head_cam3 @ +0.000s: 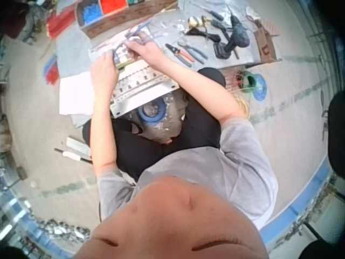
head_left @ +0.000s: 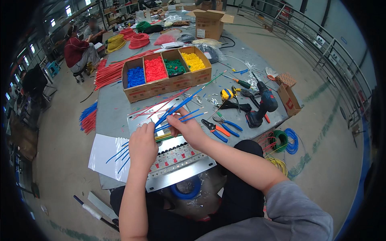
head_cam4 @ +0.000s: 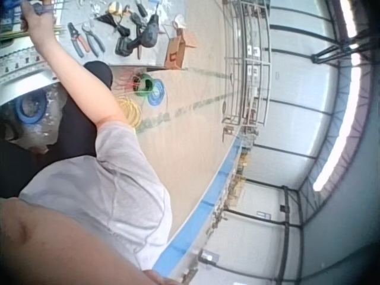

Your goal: The person measures and cuts blue insulated wires using a ruler and wire cutters, then crimps metal terminals onto the wire ends using a crimping tool. The finished wires are placed on a metal panel with red and white components.

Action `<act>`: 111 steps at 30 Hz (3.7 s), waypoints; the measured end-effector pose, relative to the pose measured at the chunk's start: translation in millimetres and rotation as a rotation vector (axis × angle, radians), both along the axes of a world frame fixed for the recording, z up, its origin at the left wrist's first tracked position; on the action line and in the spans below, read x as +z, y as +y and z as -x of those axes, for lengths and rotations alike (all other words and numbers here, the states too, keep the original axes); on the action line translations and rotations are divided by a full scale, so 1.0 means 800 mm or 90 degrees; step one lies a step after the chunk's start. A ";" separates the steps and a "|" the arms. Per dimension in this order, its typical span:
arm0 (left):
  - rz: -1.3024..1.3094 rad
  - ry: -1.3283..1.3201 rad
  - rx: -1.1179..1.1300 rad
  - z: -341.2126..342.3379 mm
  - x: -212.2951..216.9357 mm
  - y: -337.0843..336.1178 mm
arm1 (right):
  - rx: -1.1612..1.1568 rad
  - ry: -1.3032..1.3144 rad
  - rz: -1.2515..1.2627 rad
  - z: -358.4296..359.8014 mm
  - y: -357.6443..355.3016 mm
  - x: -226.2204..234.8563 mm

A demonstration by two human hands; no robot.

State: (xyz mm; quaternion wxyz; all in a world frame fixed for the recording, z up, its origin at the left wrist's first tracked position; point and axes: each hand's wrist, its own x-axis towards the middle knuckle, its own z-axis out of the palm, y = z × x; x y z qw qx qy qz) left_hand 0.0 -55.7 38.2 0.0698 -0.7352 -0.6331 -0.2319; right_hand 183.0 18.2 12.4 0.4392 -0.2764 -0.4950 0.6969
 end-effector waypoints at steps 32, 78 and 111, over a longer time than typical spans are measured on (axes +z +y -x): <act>0.034 -0.150 0.267 0.164 0.016 -0.076 | -0.315 -0.086 0.164 -0.088 0.098 0.001; -0.044 0.150 -0.028 0.004 -0.011 -0.009 | -0.077 -0.789 -0.665 0.024 -0.018 -0.016; 0.152 -0.690 -0.114 -0.007 -0.022 0.036 | -0.118 -0.145 -0.331 0.096 0.006 -0.086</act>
